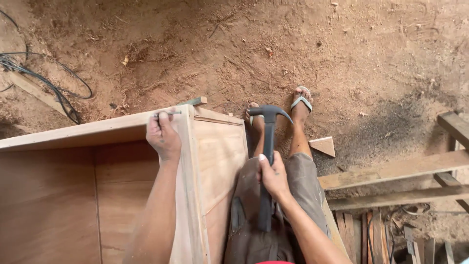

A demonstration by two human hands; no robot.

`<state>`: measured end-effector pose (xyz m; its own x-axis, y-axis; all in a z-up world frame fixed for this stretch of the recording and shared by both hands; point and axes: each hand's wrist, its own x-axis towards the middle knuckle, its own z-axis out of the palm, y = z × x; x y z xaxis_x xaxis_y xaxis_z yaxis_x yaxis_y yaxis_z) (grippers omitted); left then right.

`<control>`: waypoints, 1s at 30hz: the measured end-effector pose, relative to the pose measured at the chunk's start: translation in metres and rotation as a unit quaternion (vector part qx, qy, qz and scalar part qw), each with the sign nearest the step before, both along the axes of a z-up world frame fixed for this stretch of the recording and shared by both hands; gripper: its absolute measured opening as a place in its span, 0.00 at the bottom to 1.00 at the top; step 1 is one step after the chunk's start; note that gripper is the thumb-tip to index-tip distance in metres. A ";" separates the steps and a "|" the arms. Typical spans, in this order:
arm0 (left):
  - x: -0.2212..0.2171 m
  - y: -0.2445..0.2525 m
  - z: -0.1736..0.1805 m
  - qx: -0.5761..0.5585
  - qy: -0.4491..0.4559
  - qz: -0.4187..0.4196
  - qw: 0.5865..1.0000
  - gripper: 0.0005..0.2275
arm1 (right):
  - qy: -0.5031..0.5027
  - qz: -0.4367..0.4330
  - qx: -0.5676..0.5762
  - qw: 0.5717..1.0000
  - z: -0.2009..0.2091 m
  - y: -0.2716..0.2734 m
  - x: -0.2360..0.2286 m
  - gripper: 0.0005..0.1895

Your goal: The person sits on the ground in a woodworking workshop and hammers nails along the edge of an unfinished wooden cabinet, repositioning the cabinet and driving nails at different spots along its frame.

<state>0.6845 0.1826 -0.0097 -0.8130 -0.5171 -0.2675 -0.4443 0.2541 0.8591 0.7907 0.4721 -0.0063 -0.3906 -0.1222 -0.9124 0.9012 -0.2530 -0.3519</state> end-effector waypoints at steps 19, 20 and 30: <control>-0.013 0.017 0.016 -0.216 -0.104 -0.144 0.960 0.08 | 0.038 0.060 -0.035 0.997 0.034 -0.055 -0.025 0.12; -0.014 0.017 0.017 -0.216 -0.103 -0.143 0.960 0.08 | 0.038 0.061 -0.035 0.997 0.036 -0.061 -0.026 0.12; -0.012 0.014 0.011 -0.215 -0.073 -0.139 0.964 0.06 | 0.015 0.037 -0.076 0.996 0.048 -0.084 -0.039 0.11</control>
